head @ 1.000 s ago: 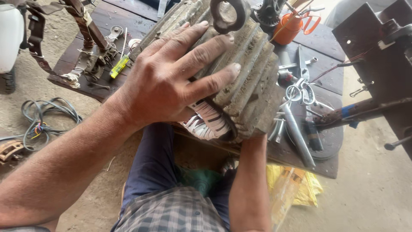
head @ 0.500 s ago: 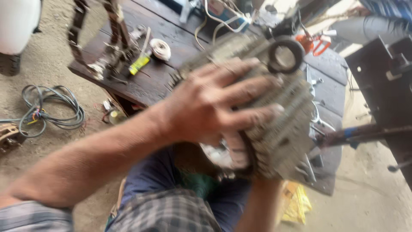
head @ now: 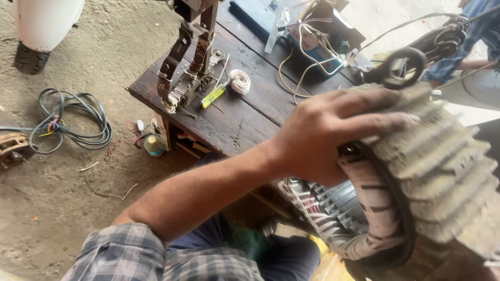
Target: The person works on an electric motor stator at a workbench, using a metal rod to press and adjust the windings inside the stator and a hammer to tap it into place. They reposition and rotate the heavy stator housing on the bench between adjustments and continue tapping around the winding.
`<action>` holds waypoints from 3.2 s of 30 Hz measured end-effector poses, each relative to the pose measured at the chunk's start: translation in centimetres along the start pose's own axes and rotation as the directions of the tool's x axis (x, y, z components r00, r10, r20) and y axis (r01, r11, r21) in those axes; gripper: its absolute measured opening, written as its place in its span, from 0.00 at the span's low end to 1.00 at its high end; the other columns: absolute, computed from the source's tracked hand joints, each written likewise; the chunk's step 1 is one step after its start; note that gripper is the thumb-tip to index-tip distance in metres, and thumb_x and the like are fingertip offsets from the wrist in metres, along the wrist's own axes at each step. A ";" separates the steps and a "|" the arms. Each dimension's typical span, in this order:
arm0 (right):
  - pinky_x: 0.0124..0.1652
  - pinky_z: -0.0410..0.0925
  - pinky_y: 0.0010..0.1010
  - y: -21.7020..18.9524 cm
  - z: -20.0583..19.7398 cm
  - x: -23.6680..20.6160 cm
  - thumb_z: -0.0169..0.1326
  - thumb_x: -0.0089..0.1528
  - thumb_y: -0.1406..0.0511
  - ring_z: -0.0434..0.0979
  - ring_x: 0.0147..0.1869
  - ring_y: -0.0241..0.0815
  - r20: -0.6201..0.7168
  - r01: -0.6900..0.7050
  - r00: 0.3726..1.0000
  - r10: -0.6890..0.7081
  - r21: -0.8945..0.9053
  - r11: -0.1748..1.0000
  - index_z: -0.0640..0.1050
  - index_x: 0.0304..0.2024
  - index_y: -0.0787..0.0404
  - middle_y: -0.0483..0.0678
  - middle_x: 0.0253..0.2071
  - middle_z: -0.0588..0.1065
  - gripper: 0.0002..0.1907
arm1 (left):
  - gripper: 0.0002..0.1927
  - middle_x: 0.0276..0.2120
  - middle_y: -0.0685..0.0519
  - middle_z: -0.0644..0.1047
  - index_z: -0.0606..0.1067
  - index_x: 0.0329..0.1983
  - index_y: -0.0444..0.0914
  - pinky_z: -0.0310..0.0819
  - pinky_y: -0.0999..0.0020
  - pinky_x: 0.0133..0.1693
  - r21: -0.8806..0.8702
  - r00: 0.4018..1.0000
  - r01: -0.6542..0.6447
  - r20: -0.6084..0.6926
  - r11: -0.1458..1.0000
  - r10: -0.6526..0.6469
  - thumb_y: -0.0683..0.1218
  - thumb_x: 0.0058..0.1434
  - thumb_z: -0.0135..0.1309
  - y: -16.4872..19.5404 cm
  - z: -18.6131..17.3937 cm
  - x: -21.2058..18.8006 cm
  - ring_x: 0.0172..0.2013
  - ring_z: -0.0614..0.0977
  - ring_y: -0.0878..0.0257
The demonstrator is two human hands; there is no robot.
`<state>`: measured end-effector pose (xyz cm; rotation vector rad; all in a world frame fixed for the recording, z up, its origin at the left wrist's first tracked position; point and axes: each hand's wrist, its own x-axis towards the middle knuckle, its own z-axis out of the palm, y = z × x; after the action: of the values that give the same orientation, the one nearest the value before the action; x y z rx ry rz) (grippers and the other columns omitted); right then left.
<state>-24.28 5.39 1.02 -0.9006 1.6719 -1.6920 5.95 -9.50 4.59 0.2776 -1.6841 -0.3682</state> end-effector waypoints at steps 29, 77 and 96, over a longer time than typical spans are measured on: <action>0.59 0.68 0.38 -15.1 15.8 1.8 0.56 0.65 0.52 0.77 0.62 0.49 0.457 0.476 0.864 -0.211 -0.606 0.638 0.76 0.65 0.61 0.55 0.56 0.79 0.30 | 0.33 0.58 0.43 0.76 0.70 0.63 0.32 0.71 0.57 0.69 -0.025 0.797 0.444 -0.446 0.896 -0.408 0.33 0.50 0.53 -2.5 -6.0 -7.5 0.65 0.76 0.48; 0.39 0.70 0.21 -8.7 8.4 -2.3 0.66 0.67 0.67 0.75 0.37 0.30 0.078 0.776 0.604 -0.793 -0.287 0.562 0.80 0.48 0.62 0.44 0.40 0.78 0.09 | 0.38 0.54 0.44 0.72 0.60 0.71 0.35 0.71 0.61 0.59 -0.125 0.887 0.395 -0.206 0.910 -0.413 0.53 0.66 0.63 -2.3 -0.6 -9.2 0.54 0.75 0.53; 0.42 0.66 0.18 -9.0 7.4 0.0 0.64 0.65 0.67 0.72 0.39 0.26 -0.004 0.612 0.784 -0.621 -0.170 0.773 0.80 0.48 0.65 0.40 0.37 0.77 0.11 | 0.53 0.64 0.34 0.57 0.50 0.71 0.34 0.67 0.44 0.63 0.288 0.868 0.496 -0.170 0.819 -0.466 0.38 0.42 0.62 2.8 -1.3 -8.2 0.66 0.64 0.34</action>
<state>-17.93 1.31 9.88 -1.6372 1.6708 -2.0266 8.46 -3.86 -1.65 0.9687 -1.5630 -0.4428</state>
